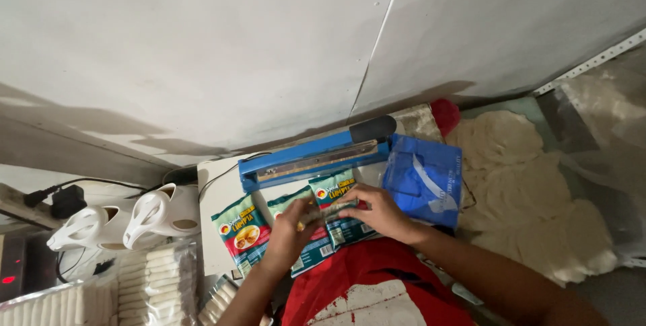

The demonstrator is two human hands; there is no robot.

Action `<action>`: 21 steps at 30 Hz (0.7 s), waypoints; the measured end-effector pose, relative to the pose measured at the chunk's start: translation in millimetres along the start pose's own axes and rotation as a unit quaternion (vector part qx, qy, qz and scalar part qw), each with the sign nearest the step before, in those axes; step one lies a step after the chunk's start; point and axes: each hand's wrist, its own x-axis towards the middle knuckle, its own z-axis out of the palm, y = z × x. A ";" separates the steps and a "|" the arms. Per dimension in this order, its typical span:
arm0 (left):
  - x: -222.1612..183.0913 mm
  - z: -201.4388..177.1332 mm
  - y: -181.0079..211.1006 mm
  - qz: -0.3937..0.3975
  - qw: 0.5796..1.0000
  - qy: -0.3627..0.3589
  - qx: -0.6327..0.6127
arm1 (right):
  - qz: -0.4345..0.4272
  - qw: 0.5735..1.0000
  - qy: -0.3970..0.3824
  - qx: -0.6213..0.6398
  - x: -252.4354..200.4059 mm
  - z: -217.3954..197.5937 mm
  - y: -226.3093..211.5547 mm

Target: The person places stacks of food into printed plastic bags, seals the top of each bag using a heat sealer, and collects the finished packages into a larger blue plastic bag.

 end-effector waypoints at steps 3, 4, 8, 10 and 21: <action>-10.5 10.9 -13.8 -0.174 0.968 0.103 -0.150 | 0.032 0.999 0.041 0.017 3.4 0.2 -5.8; -11.1 14.8 -16.3 -0.184 0.963 0.130 -0.150 | 0.020 0.999 0.037 -0.008 3.6 -2.0 -7.2; -2.7 1.6 -10.1 -0.189 0.956 0.140 -0.174 | -0.007 0.998 0.038 -0.043 12.9 -15.4 -32.4; 1.6 -19.0 9.2 -0.229 0.916 0.121 -0.305 | 0.027 0.999 0.032 -0.021 16.0 -21.7 -46.8; 39.1 86.1 -18.5 -0.468 0.639 0.164 -0.588 | 0.411 0.901 0.094 0.100 41.4 -49.5 59.2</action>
